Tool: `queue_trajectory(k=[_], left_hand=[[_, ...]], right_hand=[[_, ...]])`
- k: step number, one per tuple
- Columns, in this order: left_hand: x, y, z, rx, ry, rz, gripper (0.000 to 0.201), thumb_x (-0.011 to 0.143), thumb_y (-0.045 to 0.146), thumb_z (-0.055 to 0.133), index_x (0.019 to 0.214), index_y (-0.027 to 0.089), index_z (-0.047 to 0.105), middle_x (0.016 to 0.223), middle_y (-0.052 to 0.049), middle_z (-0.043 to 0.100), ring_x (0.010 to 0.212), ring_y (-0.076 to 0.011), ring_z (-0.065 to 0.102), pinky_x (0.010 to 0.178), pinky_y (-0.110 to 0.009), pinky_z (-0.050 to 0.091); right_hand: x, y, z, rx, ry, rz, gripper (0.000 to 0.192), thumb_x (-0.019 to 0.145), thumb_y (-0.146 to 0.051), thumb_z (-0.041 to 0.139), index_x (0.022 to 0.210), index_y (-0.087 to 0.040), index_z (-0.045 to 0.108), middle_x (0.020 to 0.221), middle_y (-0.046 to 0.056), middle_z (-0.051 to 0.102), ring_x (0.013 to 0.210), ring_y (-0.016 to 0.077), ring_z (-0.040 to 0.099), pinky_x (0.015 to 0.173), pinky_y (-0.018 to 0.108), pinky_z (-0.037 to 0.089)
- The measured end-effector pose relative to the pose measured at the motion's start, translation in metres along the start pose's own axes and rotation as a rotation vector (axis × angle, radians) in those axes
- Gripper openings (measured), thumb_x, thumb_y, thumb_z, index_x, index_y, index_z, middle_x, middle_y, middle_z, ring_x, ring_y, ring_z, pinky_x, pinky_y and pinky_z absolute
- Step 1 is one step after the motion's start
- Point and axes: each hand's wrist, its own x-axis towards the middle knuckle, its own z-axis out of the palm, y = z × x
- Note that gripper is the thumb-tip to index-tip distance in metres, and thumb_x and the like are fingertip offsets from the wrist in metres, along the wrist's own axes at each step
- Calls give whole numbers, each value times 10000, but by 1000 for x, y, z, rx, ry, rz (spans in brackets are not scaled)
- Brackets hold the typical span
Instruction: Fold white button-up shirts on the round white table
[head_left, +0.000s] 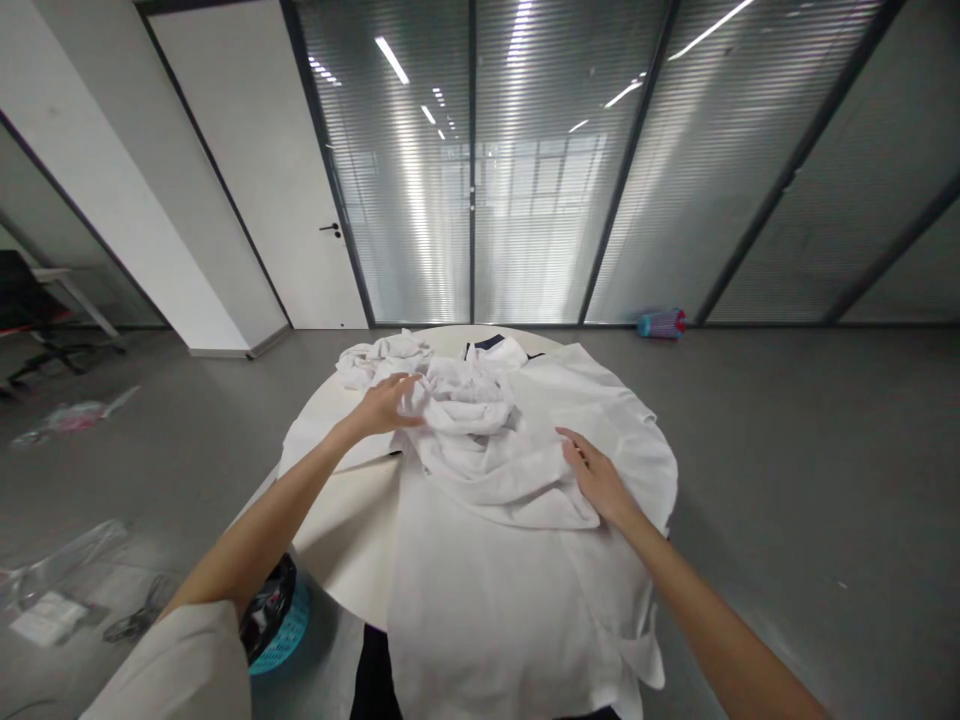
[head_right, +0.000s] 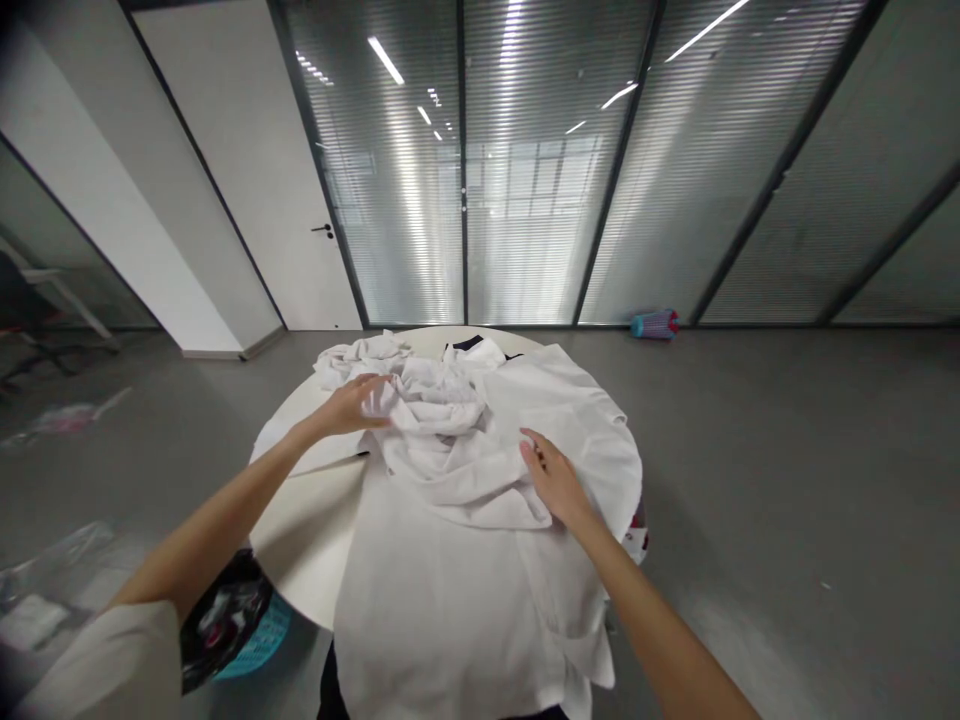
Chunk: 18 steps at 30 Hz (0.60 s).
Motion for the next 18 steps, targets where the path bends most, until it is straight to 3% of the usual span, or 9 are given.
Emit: queue_trajectory(k=[3, 6, 9, 12, 14, 15, 16, 18], left_hand=[[-1, -19, 18, 44, -65, -47, 449, 766, 343, 708, 1197, 224, 667, 1146, -119, 708, 1037, -310, 656, 907, -424, 513], [-9, -29, 13, 43, 74, -116, 246, 828, 295, 590, 1029, 211, 704, 942, -100, 728, 897, -272, 667, 841, -396, 523], [-26, -39, -17, 12, 345, -212, 240, 876, 313, 489, 969, 191, 673, 925, -96, 692, 889, -240, 636, 778, -346, 527], [-59, -41, -53, -84, 630, -320, 272, 903, 432, 480, 866, 205, 625, 821, -36, 635, 791, -199, 595, 684, -299, 513], [-88, -34, -70, -175, 730, -316, 303, 874, 505, 555, 768, 224, 590, 741, 6, 593, 737, -176, 564, 682, -287, 504], [-103, -28, -75, -214, 683, -281, 314, 855, 515, 594, 728, 228, 581, 715, 15, 582, 723, -172, 555, 692, -289, 502], [-117, -22, -78, -255, 558, -233, 314, 840, 509, 626, 701, 231, 585, 696, 18, 582, 710, -171, 553, 697, -293, 502], [-143, -10, -78, -340, 140, -143, 270, 826, 488, 661, 715, 242, 649, 699, 5, 619, 688, -174, 571, 684, -295, 505]], right_hand=[[14, -9, 15, -88, -115, -56, 422, 852, -459, 597, 1215, -251, 644, 1083, 73, 718, 1014, 259, 669, 936, 413, 502], [29, -13, 14, -58, -93, -136, 223, 785, -390, 662, 947, -244, 709, 1001, 63, 739, 967, 256, 681, 911, 388, 509], [43, -18, -12, -16, 70, -137, 252, 826, -429, 592, 928, -218, 685, 1048, 96, 728, 1000, 260, 666, 919, 388, 498], [53, -19, -49, 1, 360, -134, 339, 832, -518, 579, 948, -213, 671, 1052, 108, 719, 1012, 273, 651, 923, 408, 487], [56, -13, -69, 8, 518, -144, 328, 817, -524, 613, 925, -223, 684, 1004, 95, 723, 963, 264, 658, 900, 400, 494], [56, -7, -77, 3, 542, -147, 313, 815, -510, 623, 920, -223, 693, 992, 93, 721, 943, 258, 660, 885, 396, 500], [55, 1, -82, -18, 508, -144, 292, 815, -486, 627, 914, -221, 702, 987, 94, 719, 933, 256, 660, 873, 396, 504], [52, 16, -85, -130, 326, -102, 224, 792, -417, 649, 858, -215, 721, 964, 98, 718, 925, 271, 658, 864, 432, 504]])
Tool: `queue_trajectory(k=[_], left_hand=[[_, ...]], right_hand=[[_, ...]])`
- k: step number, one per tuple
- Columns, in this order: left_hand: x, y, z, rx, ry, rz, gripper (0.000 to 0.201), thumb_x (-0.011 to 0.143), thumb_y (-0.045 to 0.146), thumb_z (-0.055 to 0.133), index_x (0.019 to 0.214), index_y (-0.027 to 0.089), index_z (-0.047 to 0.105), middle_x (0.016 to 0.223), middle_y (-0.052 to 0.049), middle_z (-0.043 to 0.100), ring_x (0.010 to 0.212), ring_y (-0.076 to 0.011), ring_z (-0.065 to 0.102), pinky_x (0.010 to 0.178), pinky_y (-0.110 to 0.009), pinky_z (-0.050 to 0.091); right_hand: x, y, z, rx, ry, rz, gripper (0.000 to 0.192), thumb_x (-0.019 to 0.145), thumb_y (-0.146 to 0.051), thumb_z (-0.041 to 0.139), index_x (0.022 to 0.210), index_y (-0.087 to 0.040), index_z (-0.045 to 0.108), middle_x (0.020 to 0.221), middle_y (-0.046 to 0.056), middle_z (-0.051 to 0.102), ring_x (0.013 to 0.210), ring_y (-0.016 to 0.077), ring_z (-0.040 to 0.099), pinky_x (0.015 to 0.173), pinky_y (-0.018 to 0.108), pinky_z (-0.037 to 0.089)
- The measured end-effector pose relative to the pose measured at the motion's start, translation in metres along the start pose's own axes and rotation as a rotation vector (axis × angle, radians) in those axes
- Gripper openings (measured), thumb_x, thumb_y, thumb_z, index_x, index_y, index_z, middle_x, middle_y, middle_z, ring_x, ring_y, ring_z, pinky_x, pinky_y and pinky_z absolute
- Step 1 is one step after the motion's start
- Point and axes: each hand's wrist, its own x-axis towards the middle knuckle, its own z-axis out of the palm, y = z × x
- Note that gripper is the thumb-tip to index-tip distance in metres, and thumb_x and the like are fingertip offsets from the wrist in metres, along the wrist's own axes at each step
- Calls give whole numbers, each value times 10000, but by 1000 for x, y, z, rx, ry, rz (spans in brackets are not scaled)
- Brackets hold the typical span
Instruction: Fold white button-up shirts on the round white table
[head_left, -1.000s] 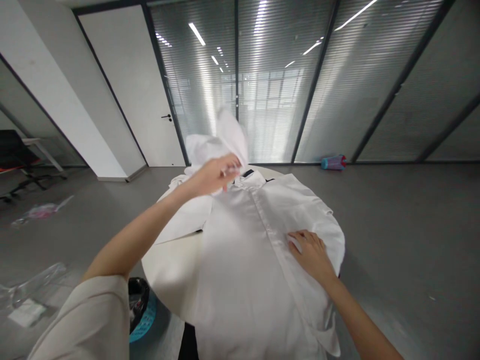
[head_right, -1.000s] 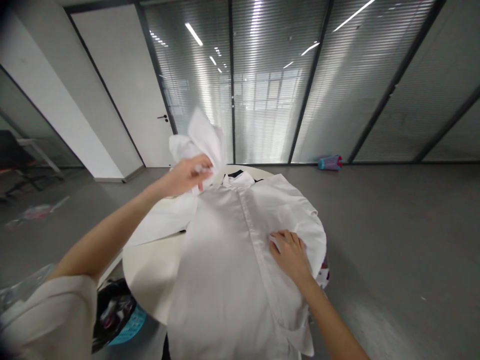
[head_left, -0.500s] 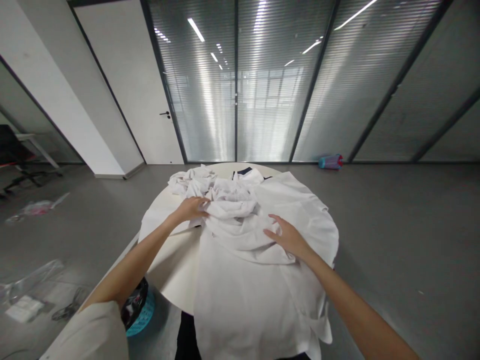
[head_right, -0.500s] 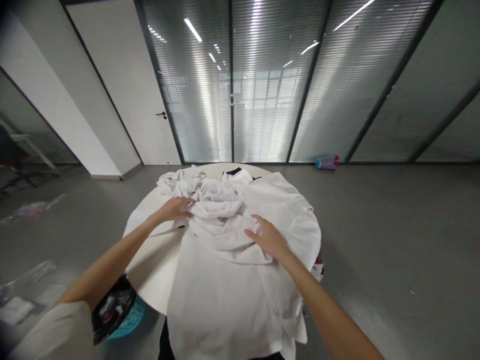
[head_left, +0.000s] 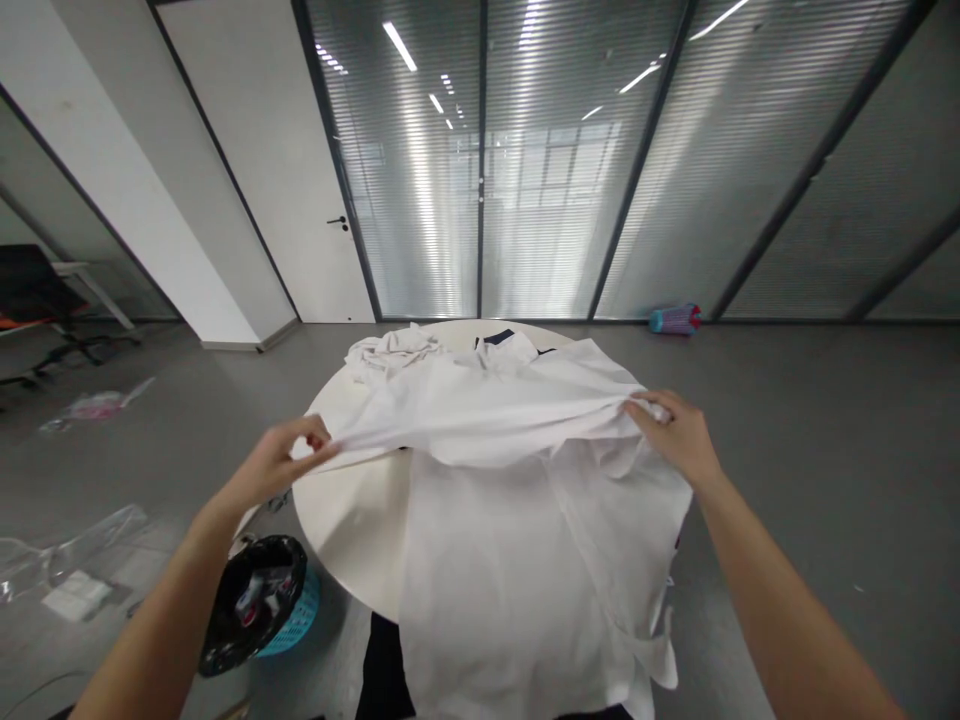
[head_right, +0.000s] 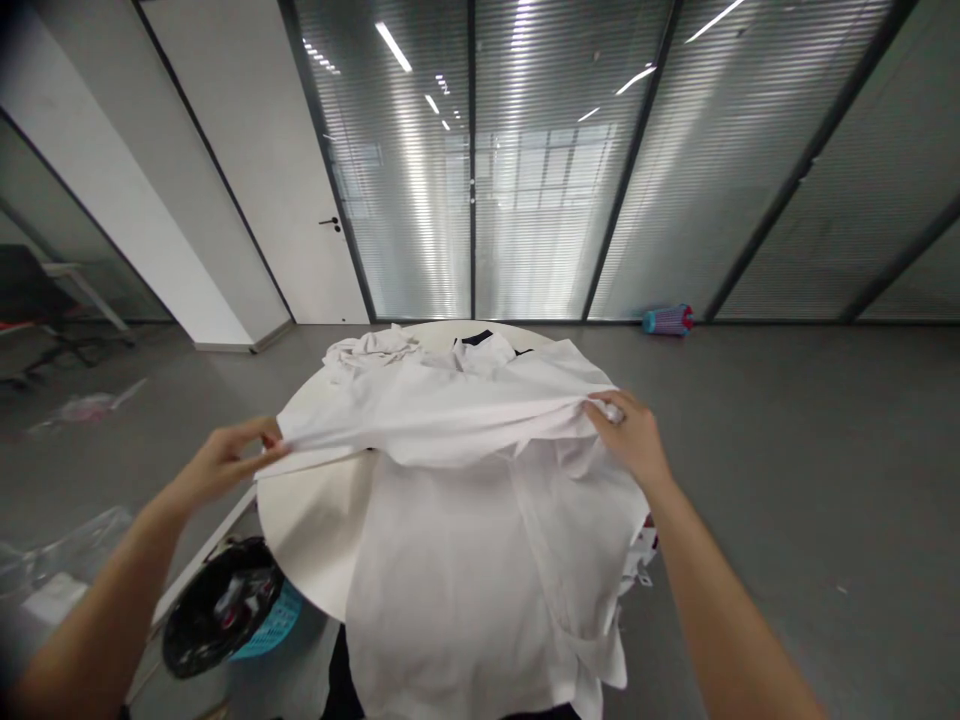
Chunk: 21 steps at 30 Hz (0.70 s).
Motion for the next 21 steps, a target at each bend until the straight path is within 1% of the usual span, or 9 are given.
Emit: queue_trajectory(k=[2, 3, 6, 8, 11, 13, 16, 18, 21], left_hand=[[-16, 2, 4, -29, -381, -44, 247, 841, 485, 652, 836, 251, 730, 743, -22, 676, 687, -179, 610, 657, -286, 509], [-19, 0, 7, -32, -453, -77, 275, 853, 494, 638, 901, 247, 749, 770, -36, 697, 687, -181, 626, 645, -282, 510], [-2, -9, 22, -29, -270, -162, 390, 879, 549, 575, 967, 210, 746, 840, -67, 730, 691, -189, 656, 632, -285, 510], [25, -12, 38, -47, -130, -168, 449, 888, 582, 538, 975, 189, 734, 887, -81, 740, 737, -205, 676, 657, -293, 518], [71, -10, 68, -23, -50, -121, 448, 878, 572, 552, 1000, 177, 724, 950, -88, 742, 850, -227, 683, 741, -303, 526], [97, -6, 87, 88, -20, -105, 398, 820, 516, 645, 1011, 175, 718, 969, -84, 738, 877, -237, 673, 787, -316, 522], [119, 5, 104, 225, -56, -69, 240, 788, 352, 686, 941, 173, 730, 876, -66, 729, 821, -238, 659, 776, -330, 513], [121, 17, 107, 177, 7, 22, 187, 838, 291, 625, 927, 174, 741, 862, -70, 722, 796, -228, 649, 767, -338, 510], [103, 46, 97, -64, 253, 188, 242, 899, 341, 587, 1001, 191, 748, 973, -98, 718, 884, -233, 651, 780, -347, 516]], right_hand=[[-8, 6, 5, -179, -171, 22, 135, 763, -326, 667, 801, -221, 742, 992, 105, 715, 976, 311, 642, 905, 514, 471], [-13, 4, 10, -254, -196, 9, 115, 762, -283, 662, 800, -225, 754, 1035, 108, 710, 1028, 332, 624, 943, 555, 438], [-27, -23, 35, -254, -167, -192, 230, 835, -232, 586, 985, -224, 761, 1167, 105, 668, 1139, 311, 583, 1050, 539, 379], [-32, -49, 57, -176, -263, -331, 329, 894, -245, 529, 1170, -195, 700, 1209, 110, 641, 1132, 263, 597, 1038, 439, 434], [-31, -76, 90, -239, -393, -377, 446, 929, -232, 489, 1364, -165, 563, 1324, 141, 586, 1167, 272, 577, 1006, 411, 461], [-29, -83, 108, -345, -449, -377, 442, 915, -204, 515, 1354, -173, 564, 1324, 153, 591, 1147, 294, 577, 980, 428, 459], [-29, -84, 122, -432, -521, -368, 266, 894, -159, 535, 1113, -194, 681, 1125, 136, 674, 1025, 280, 613, 916, 406, 458], [-32, -83, 120, -350, -461, -333, 190, 905, -162, 503, 951, -199, 683, 978, 107, 685, 926, 247, 623, 881, 385, 455], [-36, -85, 103, 31, -121, -283, 173, 920, -255, 467, 864, -208, 625, 899, 82, 648, 850, 216, 604, 822, 357, 472]])
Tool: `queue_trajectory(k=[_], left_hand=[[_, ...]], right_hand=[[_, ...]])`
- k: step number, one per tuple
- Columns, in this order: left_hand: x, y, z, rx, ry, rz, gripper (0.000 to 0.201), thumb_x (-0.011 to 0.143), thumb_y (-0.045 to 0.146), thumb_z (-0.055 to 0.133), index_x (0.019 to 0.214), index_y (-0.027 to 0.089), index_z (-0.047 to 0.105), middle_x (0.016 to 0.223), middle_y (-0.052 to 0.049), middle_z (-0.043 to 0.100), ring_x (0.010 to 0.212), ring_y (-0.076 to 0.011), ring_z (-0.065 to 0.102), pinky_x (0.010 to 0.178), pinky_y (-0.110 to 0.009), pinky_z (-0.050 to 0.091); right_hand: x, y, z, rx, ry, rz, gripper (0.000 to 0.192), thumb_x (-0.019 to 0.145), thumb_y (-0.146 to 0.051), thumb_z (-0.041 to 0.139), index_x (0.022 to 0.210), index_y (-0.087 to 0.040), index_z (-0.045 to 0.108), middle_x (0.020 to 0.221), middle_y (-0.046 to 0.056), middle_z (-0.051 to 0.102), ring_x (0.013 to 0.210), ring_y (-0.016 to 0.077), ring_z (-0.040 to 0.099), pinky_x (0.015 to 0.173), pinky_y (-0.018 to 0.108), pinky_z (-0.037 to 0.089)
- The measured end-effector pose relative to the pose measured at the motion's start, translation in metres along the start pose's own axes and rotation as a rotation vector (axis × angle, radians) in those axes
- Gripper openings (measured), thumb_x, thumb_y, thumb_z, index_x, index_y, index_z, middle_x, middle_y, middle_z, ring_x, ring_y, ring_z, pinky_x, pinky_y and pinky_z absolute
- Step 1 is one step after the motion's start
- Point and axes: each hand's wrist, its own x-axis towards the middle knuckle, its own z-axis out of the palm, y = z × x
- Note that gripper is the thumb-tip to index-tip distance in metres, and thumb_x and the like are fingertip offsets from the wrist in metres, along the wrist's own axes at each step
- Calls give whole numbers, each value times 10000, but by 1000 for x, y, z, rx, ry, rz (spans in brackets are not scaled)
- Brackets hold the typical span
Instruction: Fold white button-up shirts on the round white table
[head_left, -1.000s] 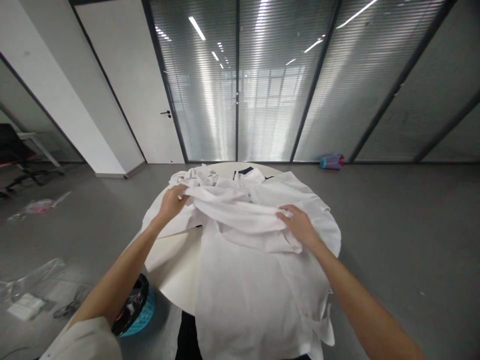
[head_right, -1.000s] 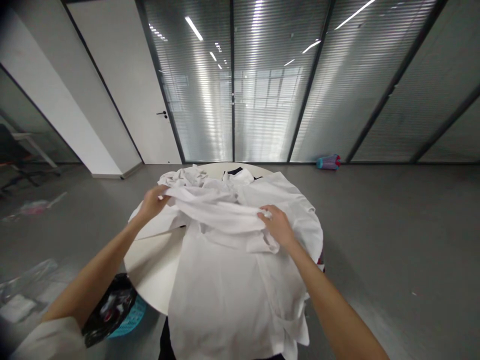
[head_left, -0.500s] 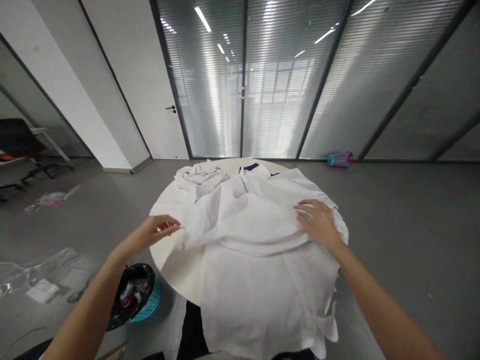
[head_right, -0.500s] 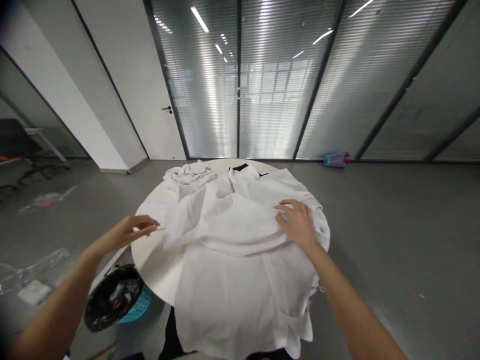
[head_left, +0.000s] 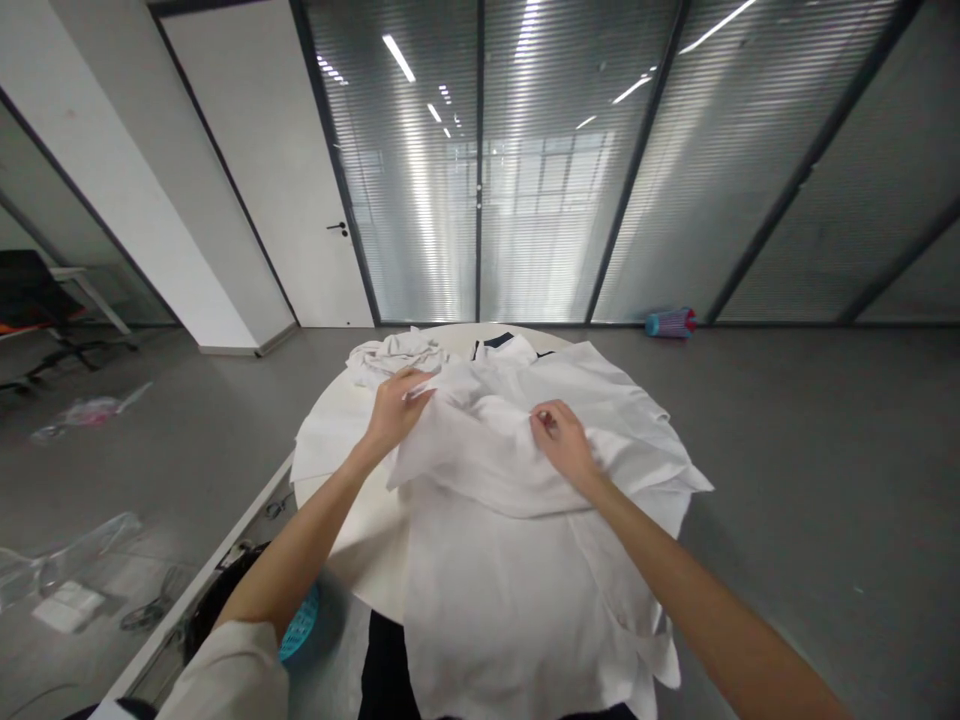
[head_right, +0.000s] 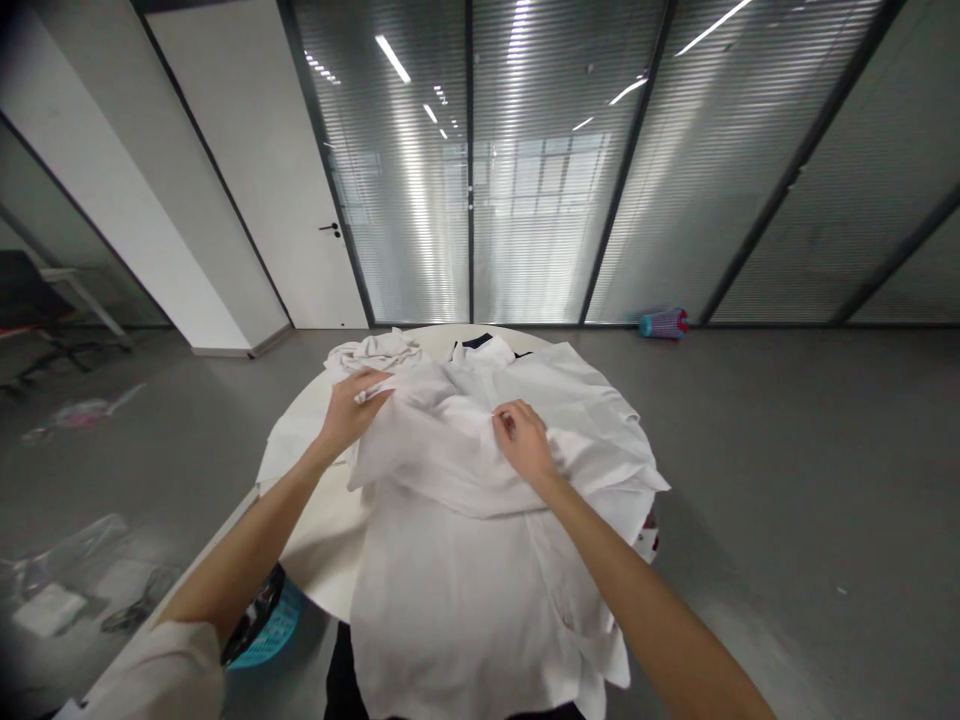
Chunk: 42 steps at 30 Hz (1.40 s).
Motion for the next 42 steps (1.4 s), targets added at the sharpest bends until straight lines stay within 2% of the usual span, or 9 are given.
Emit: queue_trajectory(k=[3, 6, 8, 14, 21, 25, 31, 37, 42], left_hand=[[-18, 41, -22, -301, -231, 90, 261, 875, 425, 661, 998, 221, 769, 968, -103, 732, 884, -230, 669, 727, -326, 531], [-32, 67, -39, -475, -833, 162, 309, 835, 415, 734, 1093, 250, 773, 990, -112, 750, 891, -230, 693, 732, -306, 546], [-35, 65, -41, -483, -957, 141, 337, 867, 402, 703, 1161, 245, 752, 995, -116, 752, 907, -225, 698, 776, -304, 550], [-31, -22, -4, 47, -231, -106, 558, 847, 413, 669, 1369, 236, 583, 1348, -142, 574, 1218, -292, 567, 1000, -440, 479], [-39, -93, 25, 207, -26, -244, 572, 958, 403, 465, 1485, 184, 427, 1343, -170, 574, 1216, -282, 556, 1020, -450, 444], [-41, -87, 24, 362, -47, -222, 543, 898, 385, 564, 1411, 214, 518, 1298, -150, 627, 1250, -335, 519, 1026, -506, 381], [-40, -44, 9, 465, -19, -110, 192, 888, 214, 567, 1030, 229, 696, 1053, -93, 715, 1035, -292, 627, 969, -479, 358], [-41, 20, 23, 352, -37, 207, 152, 958, 293, 533, 994, 222, 663, 947, -85, 695, 903, -250, 633, 820, -393, 418], [-38, 29, 25, 443, -217, 300, 390, 885, 347, 653, 1246, 214, 587, 1121, -121, 665, 1015, -282, 628, 857, -391, 426]], right_hand=[[-3, -3, -21, 327, 238, -16, 326, 952, -360, 393, 705, -226, 558, 810, 74, 615, 814, 211, 593, 784, 355, 480], [-1, -7, -26, 396, 105, 49, 505, 993, -417, 288, 588, -230, 524, 760, 67, 622, 796, 197, 606, 810, 357, 473], [0, -10, -16, 244, -40, 112, 431, 974, -474, 383, 757, -221, 656, 907, 70, 674, 881, 202, 622, 869, 368, 457], [-9, -22, 24, -217, -542, 6, 216, 938, -359, 575, 1001, -222, 729, 1034, 81, 692, 1014, 251, 627, 948, 445, 393], [6, -15, -17, 141, 167, 21, 218, 930, -333, 552, 901, -229, 742, 943, 69, 700, 909, 217, 640, 860, 366, 485], [-5, -6, -47, 167, 322, 47, 236, 911, -365, 522, 850, -225, 702, 885, 68, 687, 865, 224, 642, 826, 371, 500], [-32, 5, -56, 82, 42, 53, 378, 930, -381, 467, 595, -228, 550, 622, 31, 585, 643, 190, 580, 675, 338, 467], [-16, -54, -31, 134, -182, -118, 582, 816, -404, 724, 1352, -252, 556, 1223, 94, 623, 1083, 247, 599, 950, 395, 470], [10, -74, -7, 135, -217, -129, 247, 834, -114, 531, 918, -231, 731, 934, 44, 712, 923, 210, 645, 892, 361, 453]])
